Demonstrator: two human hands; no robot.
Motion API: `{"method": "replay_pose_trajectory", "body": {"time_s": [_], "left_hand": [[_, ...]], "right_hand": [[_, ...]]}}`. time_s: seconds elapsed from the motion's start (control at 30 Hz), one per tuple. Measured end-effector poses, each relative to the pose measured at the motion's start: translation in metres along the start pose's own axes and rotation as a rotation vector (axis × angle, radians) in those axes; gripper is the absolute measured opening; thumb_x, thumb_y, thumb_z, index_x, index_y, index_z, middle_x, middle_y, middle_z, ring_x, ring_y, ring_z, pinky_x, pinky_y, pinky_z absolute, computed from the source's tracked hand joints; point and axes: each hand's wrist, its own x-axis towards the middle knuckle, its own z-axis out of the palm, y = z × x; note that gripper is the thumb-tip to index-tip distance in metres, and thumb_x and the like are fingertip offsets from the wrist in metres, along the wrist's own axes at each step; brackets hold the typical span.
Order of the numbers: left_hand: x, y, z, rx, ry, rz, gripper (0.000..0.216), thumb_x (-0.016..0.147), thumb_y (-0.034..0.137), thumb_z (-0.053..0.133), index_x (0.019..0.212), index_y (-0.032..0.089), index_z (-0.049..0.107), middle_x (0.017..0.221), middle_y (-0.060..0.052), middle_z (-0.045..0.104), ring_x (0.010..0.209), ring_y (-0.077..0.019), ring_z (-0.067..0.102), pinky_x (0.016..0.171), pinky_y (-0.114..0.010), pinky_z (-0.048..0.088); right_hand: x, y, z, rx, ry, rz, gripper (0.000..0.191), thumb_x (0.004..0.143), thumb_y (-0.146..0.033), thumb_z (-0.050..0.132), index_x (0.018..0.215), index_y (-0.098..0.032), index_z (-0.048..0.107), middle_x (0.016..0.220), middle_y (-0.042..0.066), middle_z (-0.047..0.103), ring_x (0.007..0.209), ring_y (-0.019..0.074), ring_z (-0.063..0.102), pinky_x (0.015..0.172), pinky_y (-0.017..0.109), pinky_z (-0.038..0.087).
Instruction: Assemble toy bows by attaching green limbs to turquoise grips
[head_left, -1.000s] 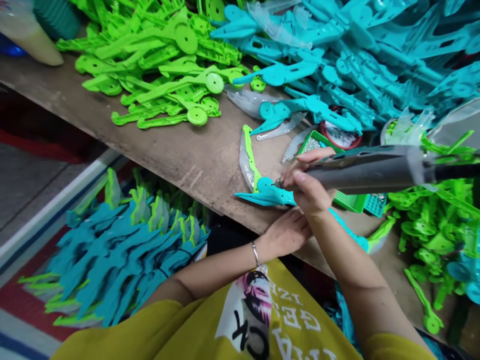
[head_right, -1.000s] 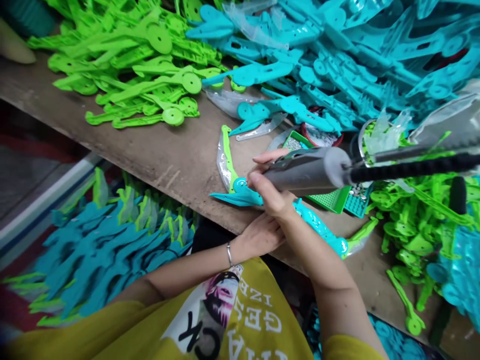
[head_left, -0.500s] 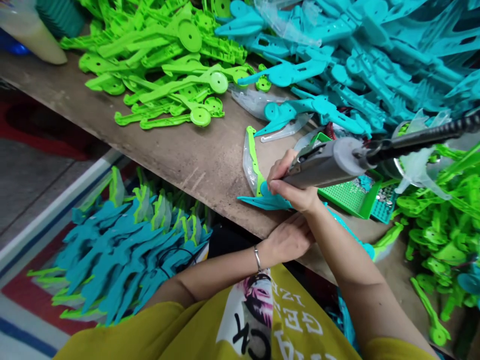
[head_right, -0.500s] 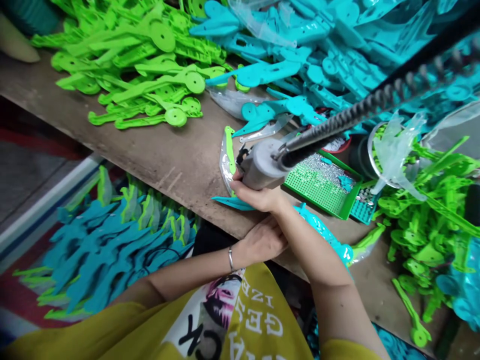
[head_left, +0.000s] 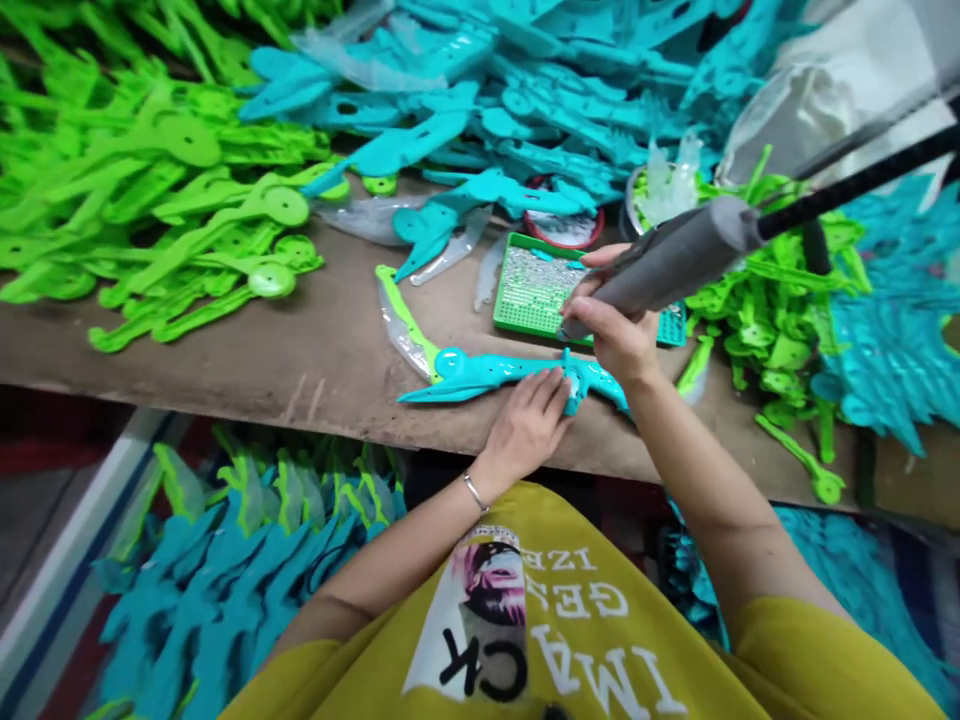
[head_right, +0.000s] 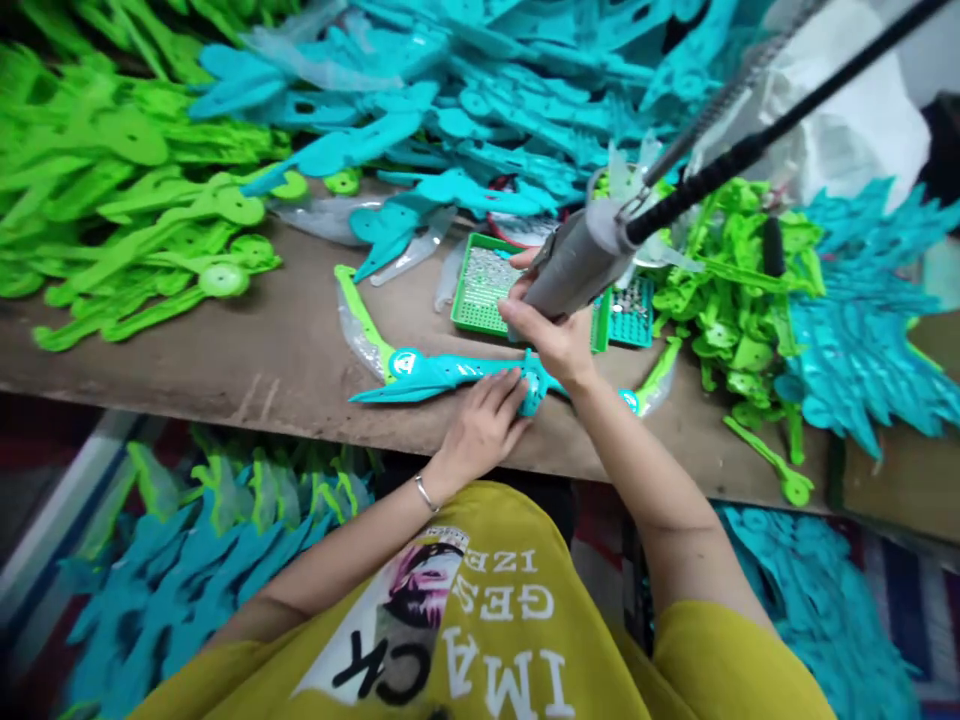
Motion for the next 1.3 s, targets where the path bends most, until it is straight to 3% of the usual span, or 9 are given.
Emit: {"method": "replay_pose_trajectory", "body": {"time_s": [0.13,0.27,0.43,0.6,0.73,0.8,1.0,1.13,1.3], "left_hand": [[0.000,-0.001,0.000,-0.003,0.005,0.022,0.065,0.098,0.027,0.057,0.157,0.013,0.034,0.154,-0.021,0.050,0.146,-0.0340,0.044,0.121,-0.055,0.040],[-0.001,-0.003,-0.007,-0.039,0.010,0.071,0.075,0.098,0.028,0.056,0.162,0.015,0.020,0.156,-0.021,0.047,0.150,-0.0329,0.039,0.121,-0.054,0.039],[-0.013,-0.022,-0.048,0.136,-0.044,0.101,0.066,0.096,0.025,0.057,0.159,0.022,0.034,0.157,-0.018,0.046,0.152,-0.0354,0.035,0.123,-0.060,0.032],[-0.028,-0.059,-0.092,0.385,-0.056,-0.043,0.054,0.096,0.031,0.057,0.149,0.023,0.050,0.157,-0.017,0.048,0.150,-0.0427,0.035,0.117,-0.068,0.030],[-0.031,-0.087,-0.101,0.429,-0.119,0.040,0.046,0.099,0.029,0.053,0.144,0.020,0.053,0.150,-0.016,0.056,0.144,-0.0394,0.046,0.110,-0.058,0.043],[-0.028,-0.096,-0.105,0.433,-0.113,0.090,0.042,0.099,0.030,0.054,0.140,0.018,0.054,0.148,-0.015,0.058,0.141,-0.0378,0.050,0.107,-0.055,0.046],[-0.006,-0.095,-0.147,0.472,-0.079,0.221,0.031,0.100,0.036,0.056,0.127,0.022,0.062,0.139,-0.012,0.067,0.130,-0.0296,0.062,0.103,-0.046,0.048],[0.006,-0.081,-0.175,0.530,-0.053,0.216,0.031,0.101,0.041,0.056,0.123,0.022,0.066,0.125,-0.011,0.074,0.113,-0.0259,0.070,0.095,-0.041,0.048],[0.014,-0.078,-0.180,0.541,0.007,0.251,0.026,0.101,0.040,0.057,0.116,0.023,0.070,0.123,-0.010,0.075,0.109,-0.0223,0.072,0.090,-0.038,0.047]], "right_hand": [[-0.013,0.012,-0.048,-0.007,0.087,0.047,0.031,0.069,-0.046,0.076,0.087,-0.025,0.062,0.074,-0.002,0.065,0.067,0.0167,0.062,0.065,0.035,0.053],[-0.014,0.027,-0.064,-0.025,0.070,0.070,0.039,0.071,-0.041,0.073,0.104,-0.024,0.062,0.078,-0.002,0.068,0.073,0.0169,0.064,0.071,0.035,0.055],[-0.023,0.020,-0.086,-0.170,-0.006,0.028,0.063,0.068,-0.044,0.083,0.123,-0.026,0.059,0.103,0.003,0.074,0.096,0.0210,0.068,0.087,0.041,0.058],[-0.096,-0.005,-0.137,-0.672,-0.124,-0.043,0.067,0.081,-0.034,0.074,0.143,-0.024,0.049,0.128,0.012,0.068,0.116,0.0295,0.065,0.104,0.053,0.050],[-0.163,0.000,-0.155,-1.120,-0.241,-0.054,0.060,0.081,-0.018,0.065,0.139,-0.014,0.052,0.134,0.022,0.062,0.123,0.0382,0.059,0.102,0.058,0.049],[-0.179,0.008,-0.155,-1.245,-0.222,-0.088,0.052,0.084,-0.013,0.060,0.136,-0.015,0.056,0.136,0.021,0.062,0.125,0.0374,0.058,0.102,0.055,0.049],[-0.169,0.001,-0.165,-1.264,-0.027,-0.437,0.026,0.093,-0.022,0.064,0.119,-0.023,0.068,0.123,0.012,0.074,0.112,0.0291,0.069,0.091,0.043,0.055],[-0.157,-0.020,-0.176,-1.254,-0.016,-0.598,0.038,0.086,-0.022,0.076,0.123,-0.027,0.070,0.117,0.008,0.077,0.097,0.0261,0.073,0.084,0.039,0.056],[-0.141,-0.021,-0.181,-1.174,0.005,-0.712,0.046,0.077,-0.020,0.084,0.121,-0.029,0.073,0.107,0.003,0.080,0.086,0.0234,0.074,0.078,0.037,0.058]]}}
